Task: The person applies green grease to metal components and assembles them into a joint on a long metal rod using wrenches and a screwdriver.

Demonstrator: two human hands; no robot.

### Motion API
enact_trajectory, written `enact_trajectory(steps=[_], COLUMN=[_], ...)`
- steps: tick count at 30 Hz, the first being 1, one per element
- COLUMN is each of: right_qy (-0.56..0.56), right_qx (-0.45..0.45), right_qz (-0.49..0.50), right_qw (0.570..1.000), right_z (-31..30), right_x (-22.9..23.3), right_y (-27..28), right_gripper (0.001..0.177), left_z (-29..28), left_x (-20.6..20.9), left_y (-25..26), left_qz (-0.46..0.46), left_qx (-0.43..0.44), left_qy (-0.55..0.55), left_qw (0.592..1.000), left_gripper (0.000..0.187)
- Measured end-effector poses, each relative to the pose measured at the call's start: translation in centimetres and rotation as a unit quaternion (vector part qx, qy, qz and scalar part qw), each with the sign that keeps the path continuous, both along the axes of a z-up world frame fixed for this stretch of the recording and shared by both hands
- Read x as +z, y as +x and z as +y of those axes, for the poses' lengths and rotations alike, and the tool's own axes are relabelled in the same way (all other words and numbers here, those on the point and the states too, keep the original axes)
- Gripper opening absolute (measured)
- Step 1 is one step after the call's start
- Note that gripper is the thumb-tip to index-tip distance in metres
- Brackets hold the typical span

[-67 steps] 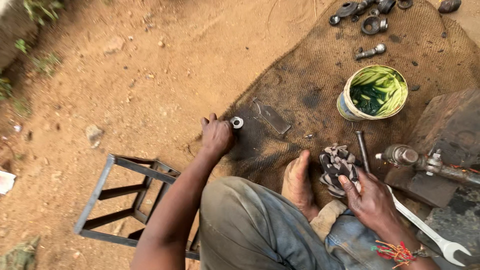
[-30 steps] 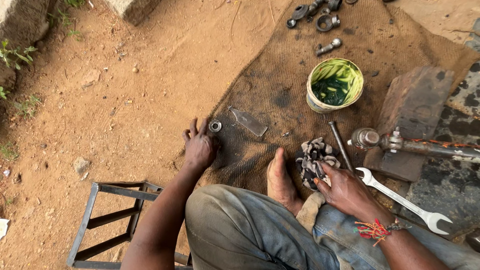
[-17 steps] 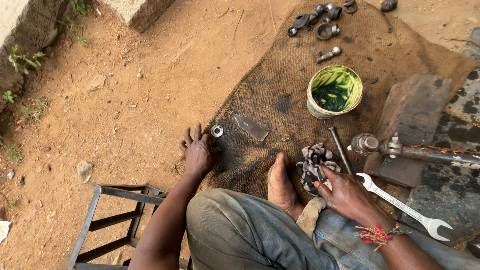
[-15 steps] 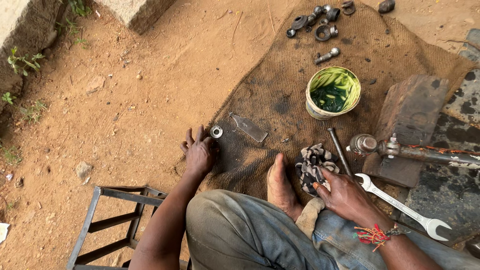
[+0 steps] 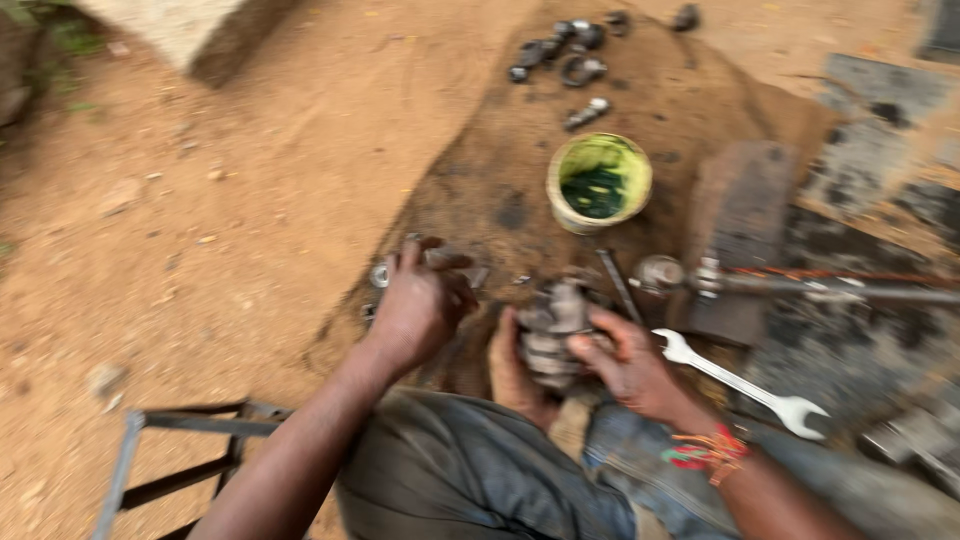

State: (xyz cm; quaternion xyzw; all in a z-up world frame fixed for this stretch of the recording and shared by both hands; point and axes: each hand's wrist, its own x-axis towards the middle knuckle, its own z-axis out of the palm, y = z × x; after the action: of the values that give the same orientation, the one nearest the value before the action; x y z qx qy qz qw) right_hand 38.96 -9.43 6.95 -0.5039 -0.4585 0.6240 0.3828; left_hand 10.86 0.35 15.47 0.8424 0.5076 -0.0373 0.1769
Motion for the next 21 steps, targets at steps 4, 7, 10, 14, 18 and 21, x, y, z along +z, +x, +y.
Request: enact_trajectory(steps=[4, 7, 10, 14, 18, 21], right_qy=[0.071, 0.094, 0.01, -0.04, 0.045, 0.005], right_qx=[0.017, -0.03, -0.014, 0.008, -0.076, -0.179], right_qz=[0.053, -0.094, 0.072, 0.088, 0.128, 0.204], right_qw=[0.996, 0.991, 0.997, 0.995, 0.988, 0.963], right_z=[-0.9, 0.5, 0.7, 0.8, 0.2, 0.2], right_x=[-1.0, -0.4, 1.8, 3.7, 2.8, 2.4], right_y=[-0.2, 1.9, 2.1, 1.1, 0.0, 0.3], right_gripper=[0.033, 0.027, 0.034, 0.044, 0.037, 0.033], left_z=[-2.5, -2.9, -2.6, -2.5, -3.4, -4.2], left_x=[2.5, 3.4, 3.9, 2.6, 0.7, 0.0], left_y=[8.6, 11.2, 11.4, 9.7, 9.8, 9.3], left_qz=[-0.022, -0.07, -0.094, -0.244, -0.398, -0.422], left_qx=[-0.196, -0.116, 0.04, 0.1, 0.153, 0.156], left_qy=[0.096, 0.053, -0.125, -0.202, -0.273, -0.251], left_qw=[0.976, 0.989, 0.987, 0.943, 0.862, 0.857], left_gripper=[0.018, 0.009, 0.009, 0.01, 0.011, 0.011])
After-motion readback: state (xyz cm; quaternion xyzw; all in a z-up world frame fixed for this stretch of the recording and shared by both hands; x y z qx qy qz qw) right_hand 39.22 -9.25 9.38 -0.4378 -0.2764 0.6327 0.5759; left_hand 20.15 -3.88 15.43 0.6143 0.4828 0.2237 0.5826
